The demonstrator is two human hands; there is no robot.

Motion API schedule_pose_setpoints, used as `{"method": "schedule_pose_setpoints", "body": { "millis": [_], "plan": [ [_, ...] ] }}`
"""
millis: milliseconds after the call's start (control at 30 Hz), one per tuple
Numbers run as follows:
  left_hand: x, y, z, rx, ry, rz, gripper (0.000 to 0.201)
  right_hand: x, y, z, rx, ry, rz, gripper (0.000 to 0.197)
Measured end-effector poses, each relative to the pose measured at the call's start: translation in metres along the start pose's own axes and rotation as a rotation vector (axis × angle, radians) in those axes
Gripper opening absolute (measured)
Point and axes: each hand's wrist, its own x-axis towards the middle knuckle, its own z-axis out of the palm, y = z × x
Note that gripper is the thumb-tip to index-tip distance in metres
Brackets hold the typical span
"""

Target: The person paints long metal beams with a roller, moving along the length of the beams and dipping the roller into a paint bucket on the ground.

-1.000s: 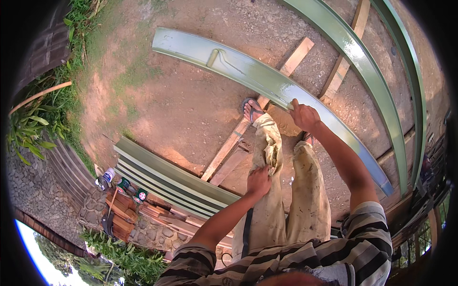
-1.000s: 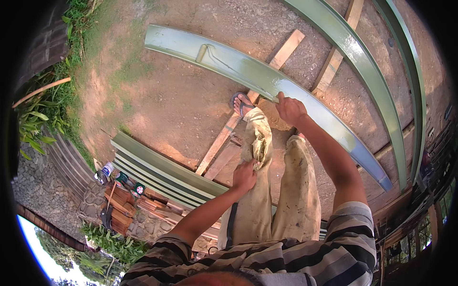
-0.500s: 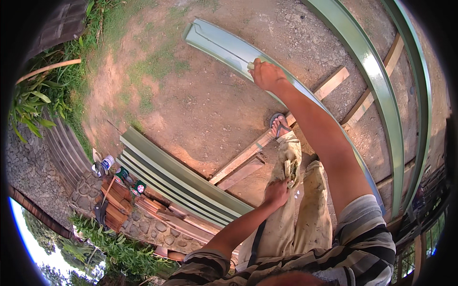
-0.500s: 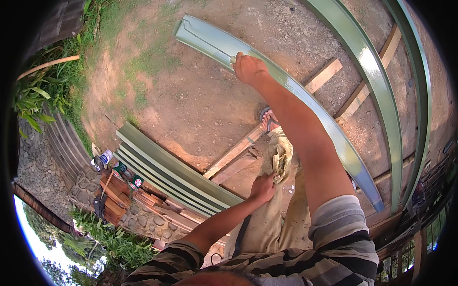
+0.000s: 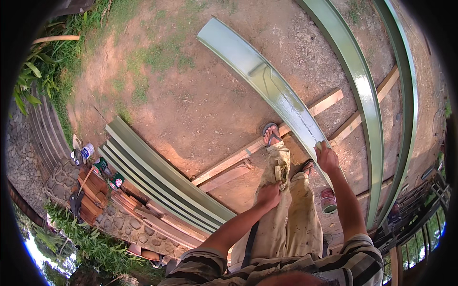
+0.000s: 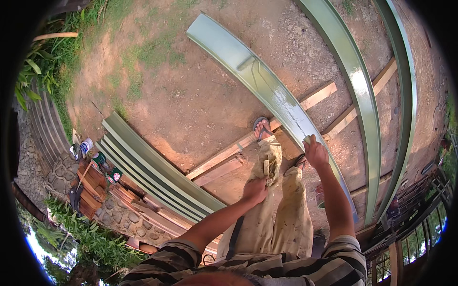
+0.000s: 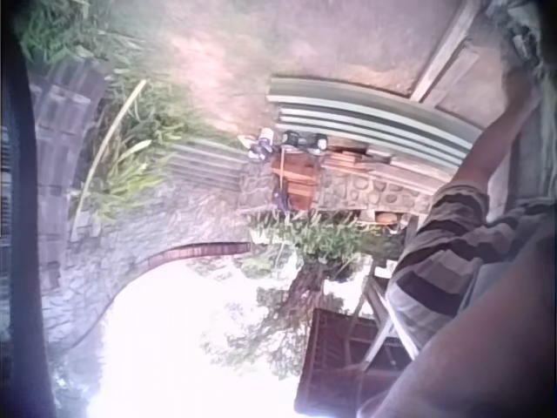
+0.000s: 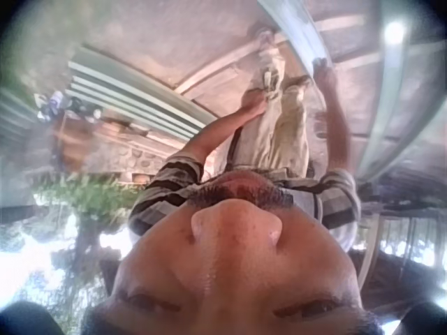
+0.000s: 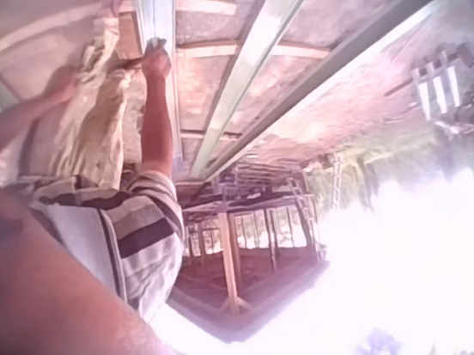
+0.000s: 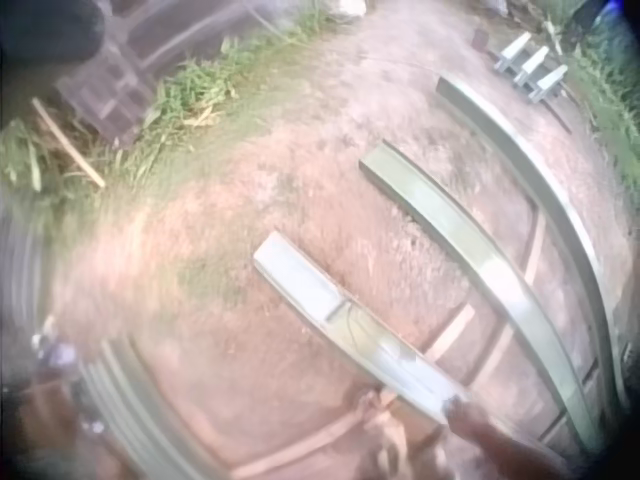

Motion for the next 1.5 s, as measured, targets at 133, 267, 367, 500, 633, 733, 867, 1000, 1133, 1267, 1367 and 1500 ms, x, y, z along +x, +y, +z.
{"method": "schedule_pose_setpoints", "body": {
  "millis": [133,267,367,500,633,733,867,1000,1133,1267,1367,1500],
  "plan": [
    [0.003,-0.003,0.003,-0.027,-0.018,0.003,0.034,-0.067,0.014,-0.002,0.091,-0.142,0.138,0.036],
    [0.003,-0.006,0.015,0.024,-0.034,0.016,0.036,0.019,-0.075,-0.018,0.109,-0.112,0.111,0.036],
    [0.003,-0.007,0.018,0.019,-0.005,0.030,0.036,0.104,-0.160,-0.035,0.139,-0.072,0.082,0.039],
    [-0.001,-0.003,0.022,0.045,0.021,0.016,0.037,0.180,-0.233,-0.062,0.244,-0.092,0.038,0.054],
    [-0.003,0.005,0.029,0.094,0.023,0.019,0.039,0.184,-0.231,-0.068,0.277,-0.067,-0.016,0.051],
    [-0.005,0.004,0.046,0.138,0.040,0.007,0.039,0.146,-0.188,-0.058,0.243,-0.130,-0.045,0.046],
    [-0.009,0.002,0.078,0.208,0.066,0.017,0.041,0.050,-0.072,-0.009,0.214,-0.132,-0.018,0.044],
    [-0.018,0.022,0.098,0.308,0.048,-0.042,0.044,-0.086,0.066,0.058,0.185,-0.120,0.006,0.055],
    [-0.026,0.037,0.140,0.425,0.049,-0.081,0.042,-0.226,0.196,0.107,0.173,-0.148,0.092,0.061],
    [-0.038,0.050,0.203,0.537,0.124,-0.027,0.040,-0.366,0.324,0.156,0.093,-0.121,0.205,0.058],
    [-0.050,0.065,0.254,0.654,0.102,0.002,0.038,-0.471,0.421,0.189,0.140,-0.105,0.325,0.049],
    [-0.084,0.092,0.290,0.800,0.028,0.037,0.039,-0.606,0.525,0.191,0.067,-0.222,0.487,0.048]
  ]
}}
